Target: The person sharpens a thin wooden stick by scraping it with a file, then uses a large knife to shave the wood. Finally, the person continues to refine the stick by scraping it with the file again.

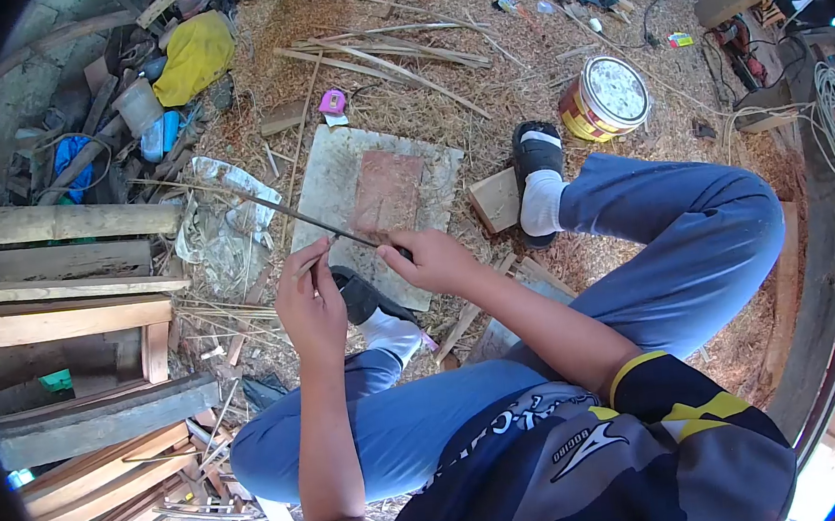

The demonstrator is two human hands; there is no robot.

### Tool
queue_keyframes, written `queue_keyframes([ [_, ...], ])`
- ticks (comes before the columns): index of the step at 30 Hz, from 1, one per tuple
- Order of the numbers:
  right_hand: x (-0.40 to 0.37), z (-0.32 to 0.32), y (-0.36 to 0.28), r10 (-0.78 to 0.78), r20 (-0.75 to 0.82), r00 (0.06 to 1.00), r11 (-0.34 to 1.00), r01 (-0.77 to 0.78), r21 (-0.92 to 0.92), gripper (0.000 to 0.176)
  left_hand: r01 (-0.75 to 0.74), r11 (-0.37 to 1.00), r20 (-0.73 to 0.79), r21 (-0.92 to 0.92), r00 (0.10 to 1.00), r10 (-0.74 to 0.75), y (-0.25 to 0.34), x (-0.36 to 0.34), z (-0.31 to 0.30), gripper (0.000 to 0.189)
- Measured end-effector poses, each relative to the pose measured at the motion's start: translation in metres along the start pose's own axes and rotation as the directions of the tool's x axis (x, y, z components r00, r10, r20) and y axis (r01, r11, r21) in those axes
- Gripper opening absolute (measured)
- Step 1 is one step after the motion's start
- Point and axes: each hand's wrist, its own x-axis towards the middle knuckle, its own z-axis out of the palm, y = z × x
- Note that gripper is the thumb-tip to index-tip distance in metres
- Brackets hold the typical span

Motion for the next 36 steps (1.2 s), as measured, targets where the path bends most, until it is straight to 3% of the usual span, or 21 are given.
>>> queue_keyframes([
  [2, 0.004, 0.006, 0.009, 0.067, -0.005, 0.998, 0.998, -0.067, -0.002, 0.049, -0.043, 0.998, 0.004, 0.046, 0.999, 0.043, -0.003, 0.002, -0.002, 0.014],
  [5, 0.010, 0.017, 0.041, 0.110, -0.022, 0.994, 0.993, -0.111, -0.040, 0.050, 0.031, 0.999, 0.005, 0.012, 1.000, -0.031, -0.007, 0.002, -0.002, 0.014],
  [8, 0.004, 0.007, 0.017, -0.019, -0.037, 0.999, 0.999, 0.017, -0.038, 0.053, -0.034, 0.999, -0.015, 0.040, 0.999, 0.035, -0.006, 0.005, 0.000, 0.013],
  [11, 0.003, -0.006, -0.001, 0.011, 0.070, 0.998, 0.998, -0.006, -0.063, 0.055, -0.052, 0.997, -0.002, 0.064, 0.999, 0.052, -0.007, 0.004, -0.001, 0.013],
  [14, 0.010, 0.015, 0.042, 0.198, 0.033, 0.980, 0.978, -0.195, -0.073, 0.053, 0.016, 1.000, 0.001, 0.023, 1.000, -0.016, -0.010, 0.002, -0.003, 0.014],
  [17, 0.011, 0.021, 0.055, 0.214, -0.019, 0.977, 0.969, -0.215, -0.121, 0.053, -0.015, 1.000, -0.033, 0.004, 0.999, 0.015, -0.013, 0.004, 0.003, 0.014],
  [20, -0.001, 0.007, 0.009, 0.066, -0.047, 0.997, 0.998, -0.067, -0.019, 0.057, -0.005, 1.000, -0.065, -0.024, 0.998, 0.004, -0.012, 0.003, 0.005, 0.013],
  [23, 0.000, 0.014, 0.019, 0.113, -0.048, 0.992, 0.993, -0.115, -0.037, 0.058, 0.059, 0.995, -0.067, -0.079, 0.996, -0.065, -0.015, 0.001, 0.003, 0.013],
  [26, 0.011, 0.031, 0.082, 0.363, -0.055, 0.930, 0.924, -0.367, -0.110, 0.057, 0.007, 0.999, -0.087, -0.042, 0.996, -0.010, -0.027, 0.003, 0.002, 0.014],
  [29, 0.004, 0.029, 0.083, 0.383, -0.097, 0.919, 0.895, -0.395, -0.207, 0.062, 0.055, 0.991, -0.065, -0.125, 0.996, -0.063, -0.012, 0.007, 0.005, 0.015],
  [36, -0.003, 0.018, -0.013, 0.076, -0.093, 0.993, 0.994, -0.068, 0.086, 0.052, 0.014, 0.998, -0.095, -0.065, 0.995, -0.020, -0.017, 0.004, 0.008, 0.015],
])
